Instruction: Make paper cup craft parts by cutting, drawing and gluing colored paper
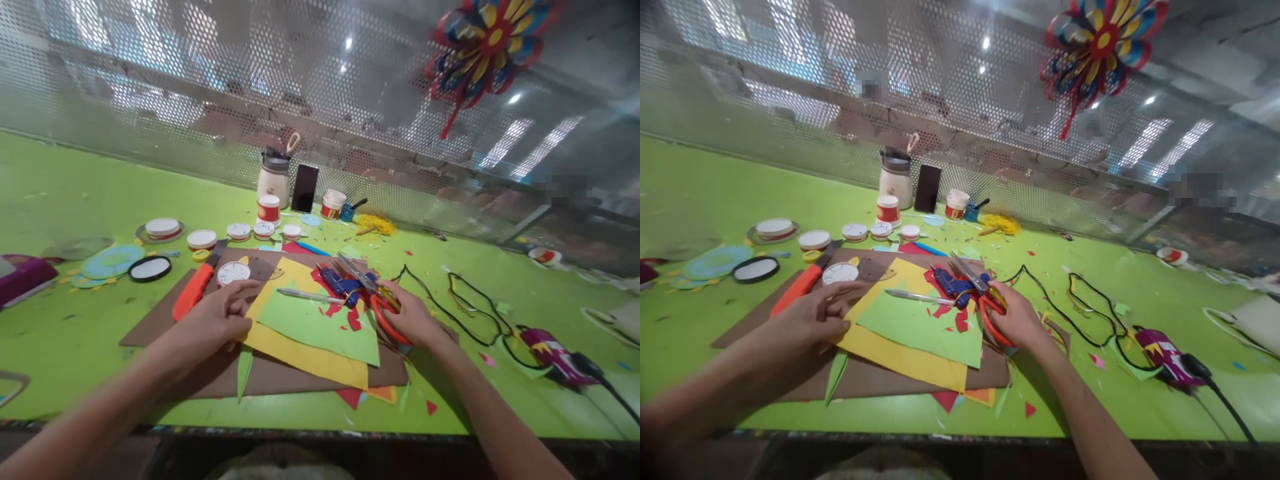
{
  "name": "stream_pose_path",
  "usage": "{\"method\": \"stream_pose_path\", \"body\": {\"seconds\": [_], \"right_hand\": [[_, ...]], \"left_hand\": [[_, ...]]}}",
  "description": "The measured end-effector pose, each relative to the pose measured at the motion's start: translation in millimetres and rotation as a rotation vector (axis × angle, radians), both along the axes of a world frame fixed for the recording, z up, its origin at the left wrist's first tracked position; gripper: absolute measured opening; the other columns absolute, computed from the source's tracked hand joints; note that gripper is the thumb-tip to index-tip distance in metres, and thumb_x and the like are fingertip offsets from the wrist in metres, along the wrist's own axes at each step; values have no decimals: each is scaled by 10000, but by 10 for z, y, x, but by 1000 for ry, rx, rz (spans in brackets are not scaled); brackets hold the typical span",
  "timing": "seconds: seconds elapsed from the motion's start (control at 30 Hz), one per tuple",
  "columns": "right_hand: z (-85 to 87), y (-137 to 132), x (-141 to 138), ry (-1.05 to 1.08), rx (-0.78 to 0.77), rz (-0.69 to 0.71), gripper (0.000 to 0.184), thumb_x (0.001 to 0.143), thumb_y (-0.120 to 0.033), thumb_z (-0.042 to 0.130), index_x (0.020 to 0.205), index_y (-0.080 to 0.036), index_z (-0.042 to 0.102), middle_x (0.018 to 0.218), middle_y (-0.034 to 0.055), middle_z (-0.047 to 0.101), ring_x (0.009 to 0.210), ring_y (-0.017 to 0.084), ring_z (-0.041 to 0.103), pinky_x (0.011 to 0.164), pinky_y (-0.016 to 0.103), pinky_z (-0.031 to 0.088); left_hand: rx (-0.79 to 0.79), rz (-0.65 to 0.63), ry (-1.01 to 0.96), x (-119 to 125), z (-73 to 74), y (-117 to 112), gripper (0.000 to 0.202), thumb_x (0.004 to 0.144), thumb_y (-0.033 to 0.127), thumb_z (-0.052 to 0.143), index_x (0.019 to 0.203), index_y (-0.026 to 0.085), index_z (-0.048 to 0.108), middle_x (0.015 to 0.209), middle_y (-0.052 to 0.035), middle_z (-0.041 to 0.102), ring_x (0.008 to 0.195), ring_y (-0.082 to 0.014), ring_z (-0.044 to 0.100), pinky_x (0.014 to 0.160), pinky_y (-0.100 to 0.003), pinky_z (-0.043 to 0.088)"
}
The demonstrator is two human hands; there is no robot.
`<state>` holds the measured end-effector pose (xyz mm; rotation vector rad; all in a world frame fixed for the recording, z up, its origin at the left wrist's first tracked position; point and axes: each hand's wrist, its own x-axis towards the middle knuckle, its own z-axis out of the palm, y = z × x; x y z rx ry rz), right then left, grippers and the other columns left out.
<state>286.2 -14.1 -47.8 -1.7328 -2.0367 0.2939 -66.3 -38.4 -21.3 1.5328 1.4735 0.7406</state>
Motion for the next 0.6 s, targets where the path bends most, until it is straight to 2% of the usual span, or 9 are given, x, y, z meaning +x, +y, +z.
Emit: {"method": "stream_pose_path", "body": {"seconds": [0.13, 0.27, 0.4, 0.5, 0.6], "right_hand": [[68, -13, 13, 27, -1, 5, 550, 728, -164, 573, 1277, -184, 545, 1253, 136, 614, 1106, 308, 596, 944, 473, 457], [213, -43, 16, 66, 8, -8, 560, 710, -130, 566, 1268, -171, 532, 1235, 126, 620, 1095, 289, 596, 951, 453, 452], [417, -141, 10, 112, -18, -5, 508, 727, -147, 571, 1232, -180, 529, 1102, 95, 669, 968, 245, 644, 876, 386, 495], [548, -248, 7, 174, -111, 58, 438, 757, -209, 605, 1187, -196, 522, 1044, 76, 665, 918, 223, 641, 834, 350, 500], [616, -353, 23, 166, -268, 123, 459, 767, -351, 658, 1173, -210, 497, 957, 51, 655, 851, 211, 626, 776, 331, 502]], "left_hand": [[-111, -13, -222, -70, 8, -23, 579, 725, 235, 601, 1284, 242, 449, 619, 73, 451, 450, -103, 457, 436, -246, 407], [-144, -26, -215, -70, 6, -39, 578, 785, 274, 599, 1322, 248, 388, 624, 79, 475, 417, -82, 417, 430, -232, 401], [-124, -29, -161, -46, 14, -38, 513, 804, 312, 603, 1288, 275, 434, 614, 74, 486, 417, -79, 412, 410, -206, 357], [-120, 0, -225, -23, 34, -39, 491, 795, 334, 619, 1258, 280, 465, 620, 68, 510, 412, -79, 401, 408, -203, 369], [-116, 63, -313, 21, 78, -61, 495, 777, 308, 635, 1239, 233, 477, 575, 74, 493, 430, -97, 443, 430, -206, 417]]}}
